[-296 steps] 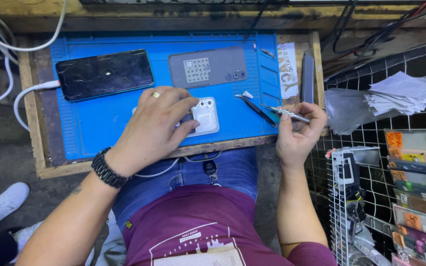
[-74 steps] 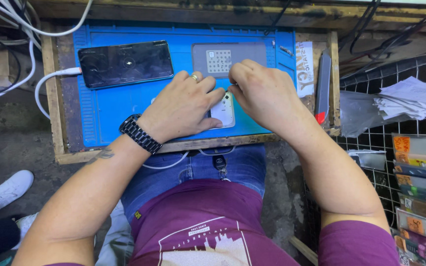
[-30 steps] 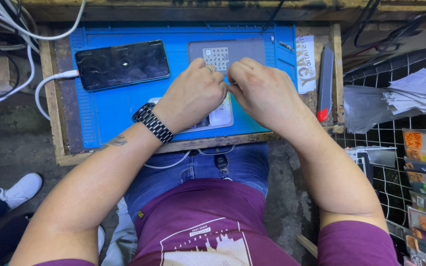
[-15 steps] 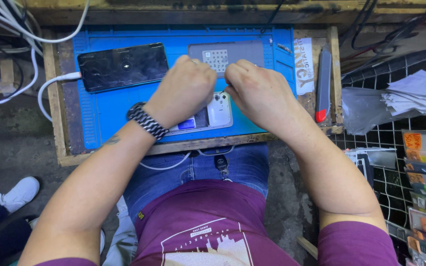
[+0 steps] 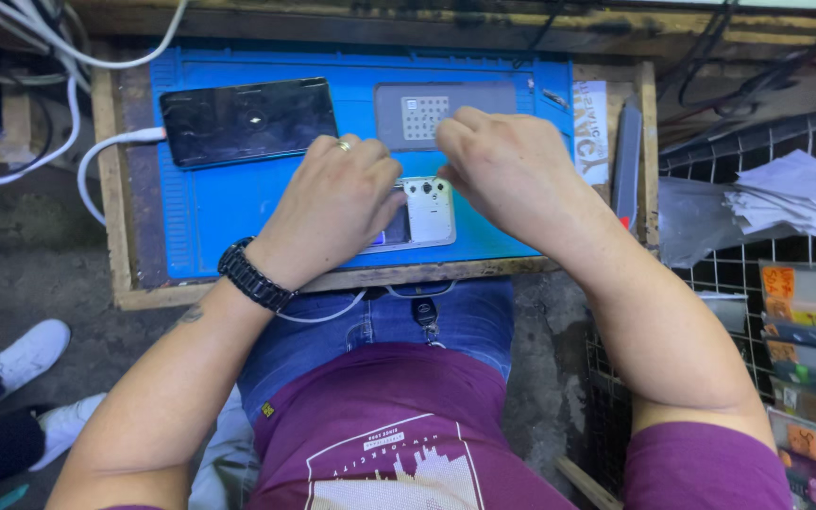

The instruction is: The person pries off the back cover of a phone, removes the internal components, and uses a small screwdriver to remove screws from the internal chassis.

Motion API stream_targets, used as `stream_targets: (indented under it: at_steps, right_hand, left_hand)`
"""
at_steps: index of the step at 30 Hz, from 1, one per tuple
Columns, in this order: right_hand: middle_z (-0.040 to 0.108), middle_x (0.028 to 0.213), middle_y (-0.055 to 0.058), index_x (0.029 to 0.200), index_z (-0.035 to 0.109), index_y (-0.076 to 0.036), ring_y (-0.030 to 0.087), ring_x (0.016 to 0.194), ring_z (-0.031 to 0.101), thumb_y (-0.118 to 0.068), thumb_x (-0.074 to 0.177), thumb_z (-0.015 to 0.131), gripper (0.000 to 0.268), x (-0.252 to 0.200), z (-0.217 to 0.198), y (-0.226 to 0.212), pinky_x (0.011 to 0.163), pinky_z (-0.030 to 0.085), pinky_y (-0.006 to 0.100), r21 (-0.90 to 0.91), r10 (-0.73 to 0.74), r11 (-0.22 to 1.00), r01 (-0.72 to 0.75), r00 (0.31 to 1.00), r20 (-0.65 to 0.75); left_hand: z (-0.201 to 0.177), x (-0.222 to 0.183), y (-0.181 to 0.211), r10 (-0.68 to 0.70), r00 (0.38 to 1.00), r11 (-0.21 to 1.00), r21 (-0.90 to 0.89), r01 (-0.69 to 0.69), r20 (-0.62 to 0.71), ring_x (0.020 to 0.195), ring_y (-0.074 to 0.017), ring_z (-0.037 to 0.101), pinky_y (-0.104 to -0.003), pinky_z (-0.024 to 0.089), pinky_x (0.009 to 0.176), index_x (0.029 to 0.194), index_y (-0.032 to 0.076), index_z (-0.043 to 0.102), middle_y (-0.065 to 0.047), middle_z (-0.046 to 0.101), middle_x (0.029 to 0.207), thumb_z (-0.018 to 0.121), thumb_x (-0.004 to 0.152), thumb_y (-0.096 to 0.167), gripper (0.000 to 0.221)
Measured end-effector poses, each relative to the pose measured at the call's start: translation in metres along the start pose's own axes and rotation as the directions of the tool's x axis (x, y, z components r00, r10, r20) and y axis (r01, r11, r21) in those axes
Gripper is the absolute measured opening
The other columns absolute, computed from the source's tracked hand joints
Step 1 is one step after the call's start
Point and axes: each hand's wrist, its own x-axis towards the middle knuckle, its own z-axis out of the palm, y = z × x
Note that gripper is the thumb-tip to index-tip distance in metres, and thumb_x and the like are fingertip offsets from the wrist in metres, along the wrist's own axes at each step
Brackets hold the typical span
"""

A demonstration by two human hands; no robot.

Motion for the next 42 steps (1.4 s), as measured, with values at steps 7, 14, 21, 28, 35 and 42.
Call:
stream_targets:
  at_steps: [7, 14, 21, 28, 35, 42]
  right_hand:
    - [0.062, 0.088, 0.008, 0.088, 0.061, -0.007, 0.031, 0.076, 0.068, -0.020, 0.087, 0.077, 0.021, -0.003, -0.001, -0.007, 0.060, 0.052, 0.042, -0.012, 0.039, 0.999, -0.038, 0.998, 0.044]
    - [0.062, 0.091, 0.013, 0.092, 0.055, -0.005, 0.035, 0.081, 0.067, -0.017, 0.076, 0.074, 0.028, 0.003, -0.006, -0.004, 0.065, 0.054, 0.044, 0.118, -0.102, 0.987, 0.112, 0.991, -0.091]
    - [0.063, 0.086, 0.010, 0.090, 0.059, -0.008, 0.033, 0.078, 0.068, -0.029, 0.093, 0.075, 0.027, 0.000, -0.001, -0.008, 0.062, 0.053, 0.045, -0.080, 0.135, 0.989, -0.123, 0.977, 0.164]
    - [0.063, 0.088, 0.010, 0.092, 0.059, -0.008, 0.032, 0.080, 0.067, -0.027, 0.098, 0.075, 0.026, 0.001, -0.001, -0.011, 0.064, 0.052, 0.045, -0.086, 0.222, 0.975, -0.207, 0.942, 0.251]
    - [0.061, 0.104, 0.015, 0.104, 0.059, -0.003, 0.038, 0.091, 0.064, -0.005, 0.092, 0.075, 0.021, -0.014, 0.001, -0.006, 0.073, 0.052, 0.046, 0.220, 0.142, 0.963, -0.154, 0.988, 0.066]
    - [0.061, 0.108, 0.004, 0.116, 0.055, -0.003, 0.015, 0.100, 0.067, 0.007, 0.096, 0.060, 0.024, -0.059, 0.008, 0.010, 0.086, 0.057, 0.027, 0.746, 0.536, 0.605, -0.281, 0.836, -0.120]
  left_hand:
    - [-0.001, -0.011, 0.004, -0.003, 1.000, 0.999, -0.052, 0.003, 0.000, 0.102, -0.0304, 0.061, -0.044, 0.043, 0.088, 0.101, 0.004, 0.068, -0.011, 0.063, 0.102, 0.079, 0.083, 0.025, 0.030]
    - [-0.002, -0.018, 0.010, -0.028, 0.999, 0.997, -0.067, 0.030, 0.028, 0.110, -0.0327, 0.058, -0.047, 0.042, 0.092, 0.119, 0.001, 0.060, -0.014, 0.063, 0.111, 0.087, 0.067, 0.033, 0.067]
    - [0.000, -0.021, 0.010, -0.052, 0.998, 0.994, -0.094, 0.054, 0.024, 0.115, -0.0328, 0.057, -0.046, 0.041, 0.096, 0.129, 0.000, 0.057, -0.014, 0.063, 0.117, 0.088, 0.068, 0.033, 0.075]
    - [-0.001, -0.026, 0.010, -0.090, 0.993, 0.989, -0.110, 0.097, 0.070, 0.116, -0.0329, 0.057, -0.046, 0.041, 0.095, 0.127, 0.001, 0.058, -0.014, 0.063, 0.118, 0.087, 0.071, 0.032, 0.070]
    - [0.000, -0.023, 0.010, -0.097, 0.992, 0.987, -0.117, 0.106, 0.078, 0.119, -0.0331, 0.055, -0.047, 0.040, 0.098, 0.133, -0.001, 0.054, -0.015, 0.063, 0.123, 0.087, 0.070, 0.031, 0.078]
    - [0.001, -0.026, 0.005, -0.056, 0.995, 0.986, -0.155, 0.068, 0.079, 0.123, -0.0336, 0.054, -0.047, 0.039, 0.099, 0.135, -0.001, 0.053, -0.016, 0.063, 0.127, 0.087, 0.068, 0.026, 0.080]
